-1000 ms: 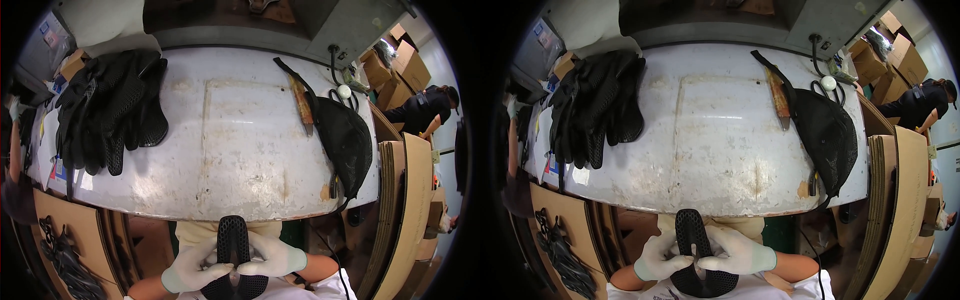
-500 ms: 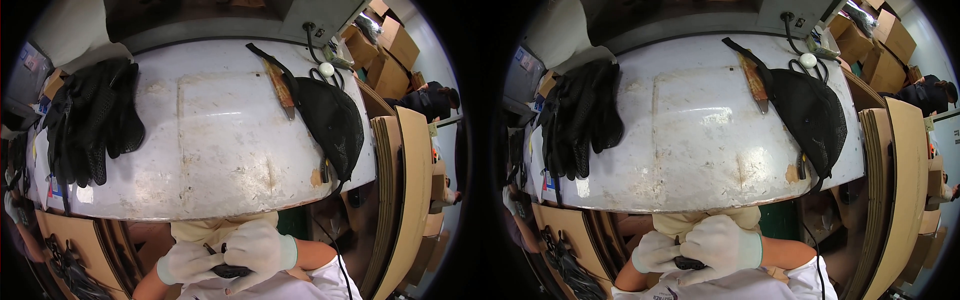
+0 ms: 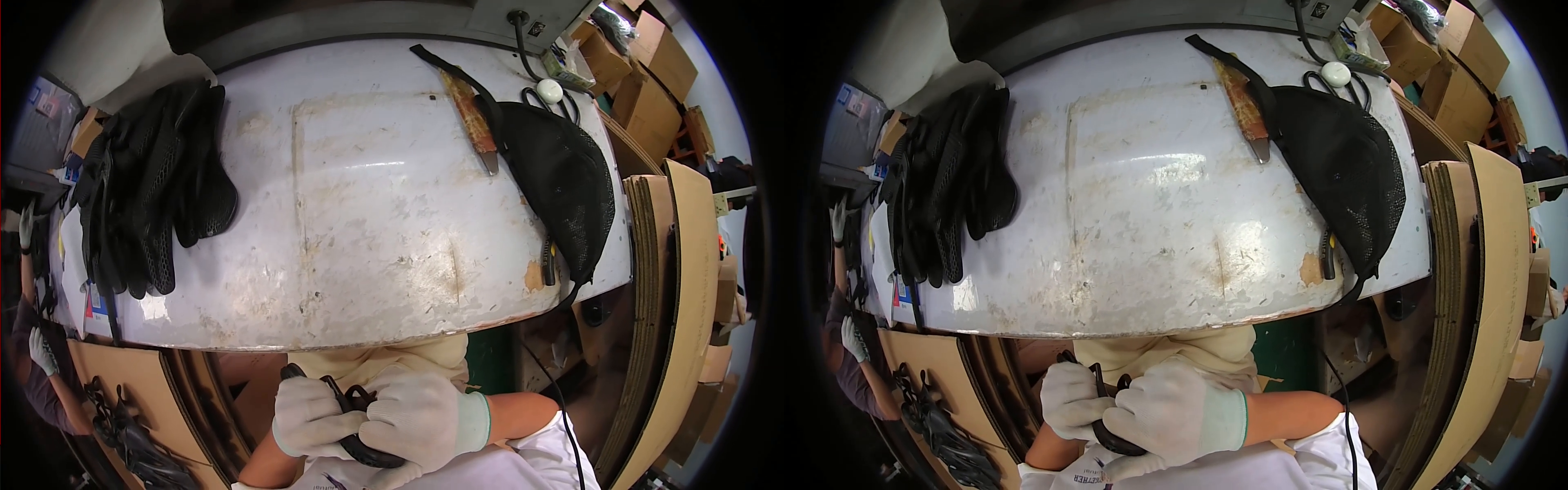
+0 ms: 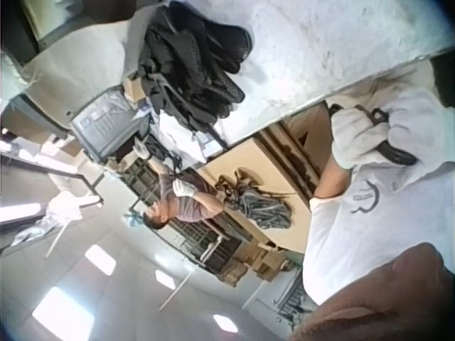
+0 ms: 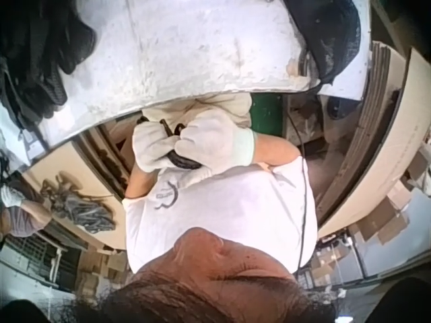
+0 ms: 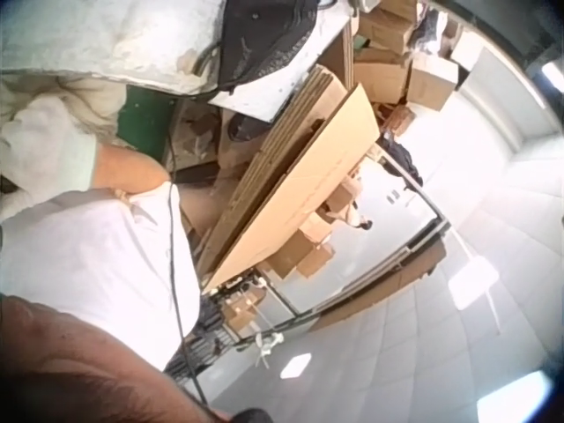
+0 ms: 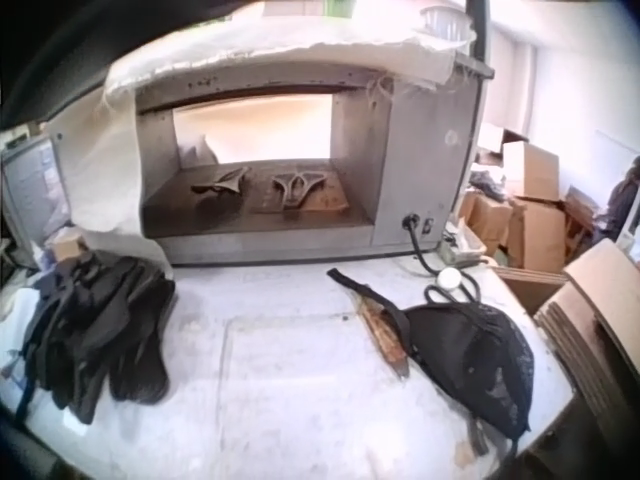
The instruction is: Inspecting and assembling 3D-printed or mesh bicycle saddle covers onto their bases in a factory setting.
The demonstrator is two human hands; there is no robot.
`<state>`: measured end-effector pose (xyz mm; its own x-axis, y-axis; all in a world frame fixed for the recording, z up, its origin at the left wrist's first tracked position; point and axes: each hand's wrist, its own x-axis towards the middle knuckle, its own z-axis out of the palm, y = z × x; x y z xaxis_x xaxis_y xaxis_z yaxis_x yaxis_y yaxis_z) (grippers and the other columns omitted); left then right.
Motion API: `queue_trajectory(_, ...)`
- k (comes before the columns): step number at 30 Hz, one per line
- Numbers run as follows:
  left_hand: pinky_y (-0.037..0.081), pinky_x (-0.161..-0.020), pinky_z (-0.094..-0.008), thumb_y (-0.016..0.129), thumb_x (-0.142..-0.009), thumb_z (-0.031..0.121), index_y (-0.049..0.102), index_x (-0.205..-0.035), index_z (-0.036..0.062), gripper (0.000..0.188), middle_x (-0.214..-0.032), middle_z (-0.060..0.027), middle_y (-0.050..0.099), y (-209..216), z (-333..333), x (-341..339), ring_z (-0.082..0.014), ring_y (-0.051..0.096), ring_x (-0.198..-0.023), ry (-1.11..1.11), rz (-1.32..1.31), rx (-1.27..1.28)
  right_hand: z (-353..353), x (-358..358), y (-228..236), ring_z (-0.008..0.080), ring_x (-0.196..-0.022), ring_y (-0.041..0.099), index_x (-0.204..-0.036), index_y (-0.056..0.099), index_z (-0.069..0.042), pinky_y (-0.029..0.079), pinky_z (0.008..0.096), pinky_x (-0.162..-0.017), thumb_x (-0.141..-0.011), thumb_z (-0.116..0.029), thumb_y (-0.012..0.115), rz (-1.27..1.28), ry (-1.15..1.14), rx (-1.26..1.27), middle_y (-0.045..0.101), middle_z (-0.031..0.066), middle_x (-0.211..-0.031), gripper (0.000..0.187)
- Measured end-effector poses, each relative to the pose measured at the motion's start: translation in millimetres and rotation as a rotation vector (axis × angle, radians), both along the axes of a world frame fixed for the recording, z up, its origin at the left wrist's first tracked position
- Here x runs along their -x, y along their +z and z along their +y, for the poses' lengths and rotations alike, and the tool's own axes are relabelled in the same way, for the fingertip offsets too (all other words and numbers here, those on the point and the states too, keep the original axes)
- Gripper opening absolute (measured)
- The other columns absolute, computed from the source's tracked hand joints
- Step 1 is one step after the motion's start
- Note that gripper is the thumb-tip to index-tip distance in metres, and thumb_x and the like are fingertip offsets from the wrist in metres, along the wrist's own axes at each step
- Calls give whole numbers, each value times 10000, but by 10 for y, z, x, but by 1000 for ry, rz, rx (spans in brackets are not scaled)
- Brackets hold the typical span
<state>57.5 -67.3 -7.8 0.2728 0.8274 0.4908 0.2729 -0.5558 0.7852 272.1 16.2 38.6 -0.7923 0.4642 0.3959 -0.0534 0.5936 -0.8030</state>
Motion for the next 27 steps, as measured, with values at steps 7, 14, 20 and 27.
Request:
queue_trajectory(7,331,-434,-294,808,-733,333,790,-885,93,285,-591,45,467,160,44,-25,-141,487,-461,73,166,-77,-44,-19,-94,313,-630,585,-657,564,-62,537,403,-639,-868,-482,763,11,31,-15,518,88,-691,510)
queue_trajectory(14,400,-474,-274,792,-734,256,795,-998,110,302,-598,58,535,314,-51,106,-130,547,-489,138,399,20,-13,0,-134,325,-722,676,-677,605,-53,571,420,-677,-849,-341,792,-63,42,60,598,106,-733,384)
queue_trajectory(20,399,-463,-267,790,-726,235,790,-1020,110,320,-582,83,523,375,-40,66,-108,545,-487,151,453,-22,-27,50,-318,230,-557,494,-631,553,-114,408,388,-515,-798,-334,804,90,-8,-19,470,45,-658,373)
queue_trajectory(27,377,-446,-251,773,-742,184,783,-1073,103,341,-583,93,501,484,-32,80,-89,518,-480,220,555,-24,34,45,-251,278,-666,626,-676,622,-65,497,392,-583,-789,-299,838,45,6,61,602,85,-739,338)
